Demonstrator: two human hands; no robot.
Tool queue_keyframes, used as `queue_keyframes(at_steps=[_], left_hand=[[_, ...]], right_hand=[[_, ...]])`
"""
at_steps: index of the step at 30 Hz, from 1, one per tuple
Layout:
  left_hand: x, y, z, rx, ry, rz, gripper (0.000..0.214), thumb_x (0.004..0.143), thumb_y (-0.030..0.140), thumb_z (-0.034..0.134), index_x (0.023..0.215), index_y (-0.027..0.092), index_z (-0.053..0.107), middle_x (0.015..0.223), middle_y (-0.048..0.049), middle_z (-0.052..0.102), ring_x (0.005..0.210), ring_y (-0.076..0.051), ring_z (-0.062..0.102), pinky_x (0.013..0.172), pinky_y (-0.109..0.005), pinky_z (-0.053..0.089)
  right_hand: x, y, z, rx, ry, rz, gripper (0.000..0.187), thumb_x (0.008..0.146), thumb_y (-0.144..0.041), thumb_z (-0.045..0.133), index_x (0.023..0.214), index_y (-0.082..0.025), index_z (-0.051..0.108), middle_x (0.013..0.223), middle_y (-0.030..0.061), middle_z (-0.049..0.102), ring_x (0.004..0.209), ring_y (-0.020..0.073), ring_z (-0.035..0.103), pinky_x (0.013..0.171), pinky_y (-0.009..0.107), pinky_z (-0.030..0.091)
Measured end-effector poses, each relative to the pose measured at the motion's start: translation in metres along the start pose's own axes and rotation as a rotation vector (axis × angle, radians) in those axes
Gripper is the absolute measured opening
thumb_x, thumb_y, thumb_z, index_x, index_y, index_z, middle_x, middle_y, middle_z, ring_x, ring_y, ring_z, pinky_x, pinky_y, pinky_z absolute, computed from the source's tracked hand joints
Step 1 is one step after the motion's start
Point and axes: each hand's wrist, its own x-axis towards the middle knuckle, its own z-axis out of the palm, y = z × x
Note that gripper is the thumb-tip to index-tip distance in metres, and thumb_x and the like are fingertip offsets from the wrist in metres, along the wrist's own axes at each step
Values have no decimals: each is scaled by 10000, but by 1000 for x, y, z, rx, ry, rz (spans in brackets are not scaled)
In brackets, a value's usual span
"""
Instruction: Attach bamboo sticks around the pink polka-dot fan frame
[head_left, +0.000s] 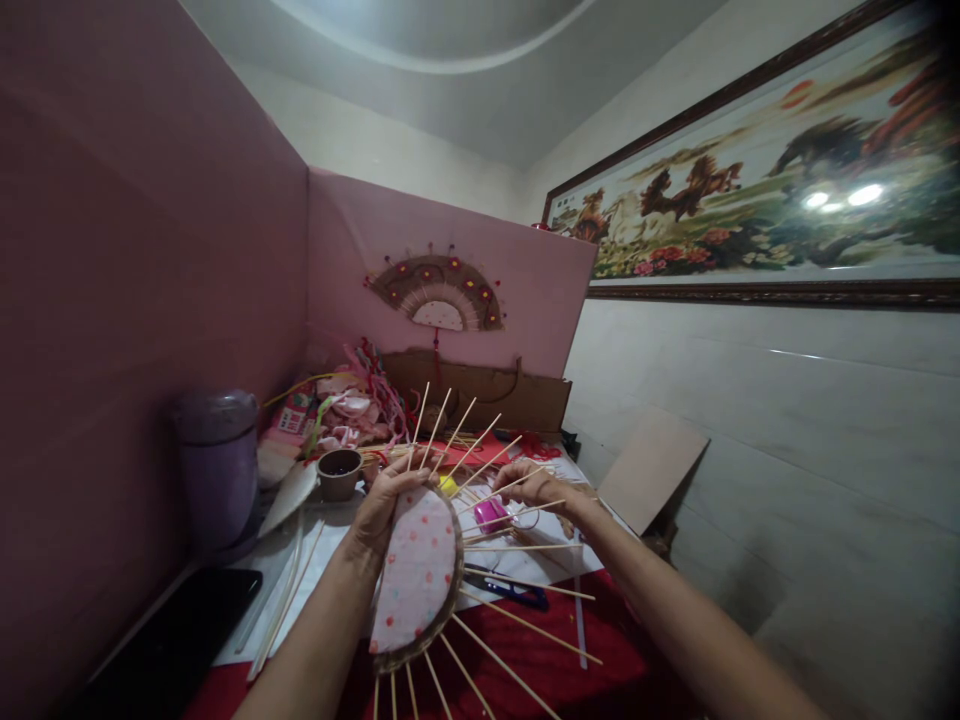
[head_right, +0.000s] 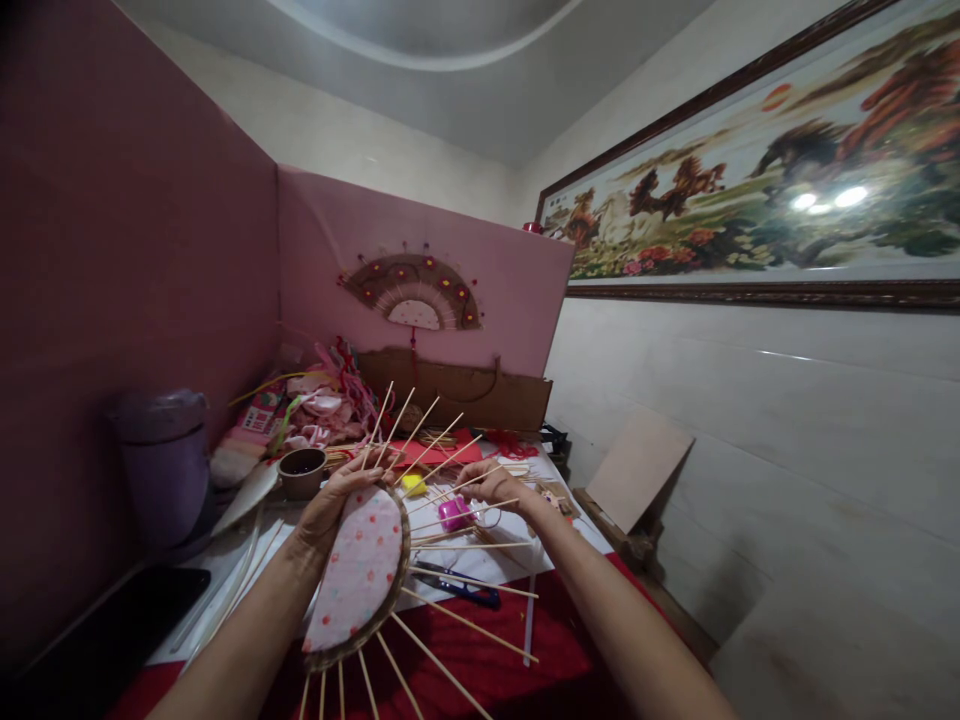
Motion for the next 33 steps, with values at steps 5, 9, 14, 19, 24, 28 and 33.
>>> queue_keyframes(at_steps=[5,9,14,19,24,28,33], left_hand=[[-1,1,1,-10,36,3,341,595,47,683,918,142,627,895,-52,691,644,-100,630,588,-178,485],[-1,1,3,-22,57,0,316,589,32,676,884,136,629,862,-42,696,632,-98,632,592,-174,489],[0,0,1,-20,39,3,322,597,29,673,898,133,627,883,-49,694,641,-103,635,596,-179,494],[1,-2,-2,-34,30,8,321,617,26,666,912,141,613,911,-48,682,670,-108,641,624,-189,503],[1,-1,-1,-36,33,0,345,617,17,666,931,145,597,899,-39,675,644,-97,632,586,-176,495],[1,0,0,-18,40,0,359,617,21,667,948,138,594,901,-43,674,646,-98,632,588,-177,498],[2,-2,-2,-25,36,10,332,614,19,667,909,146,584,870,-32,674,630,-98,632,584,-181,498]], right_hand=[[6,4,0,-20,19,1,180,553,-219,632,711,-137,657,650,13,610,564,106,493,536,227,375],[11,11,-2,-35,29,1,165,547,-219,632,692,-145,659,627,6,610,545,102,493,517,220,378],[12,17,-5,-57,34,-22,160,560,-207,626,699,-143,670,629,10,618,548,104,500,527,222,387],[9,19,-4,-66,54,-46,169,583,-224,640,727,-143,672,636,17,613,559,111,499,529,226,381],[10,18,-2,-50,53,-52,182,575,-262,666,711,-142,662,664,23,618,580,116,510,556,236,395],[11,19,-2,-35,36,-46,184,569,-260,666,706,-136,658,654,18,612,569,109,509,555,233,397],[11,20,-2,-44,51,-42,148,575,-212,644,703,-138,661,634,11,609,572,109,511,547,224,393]])
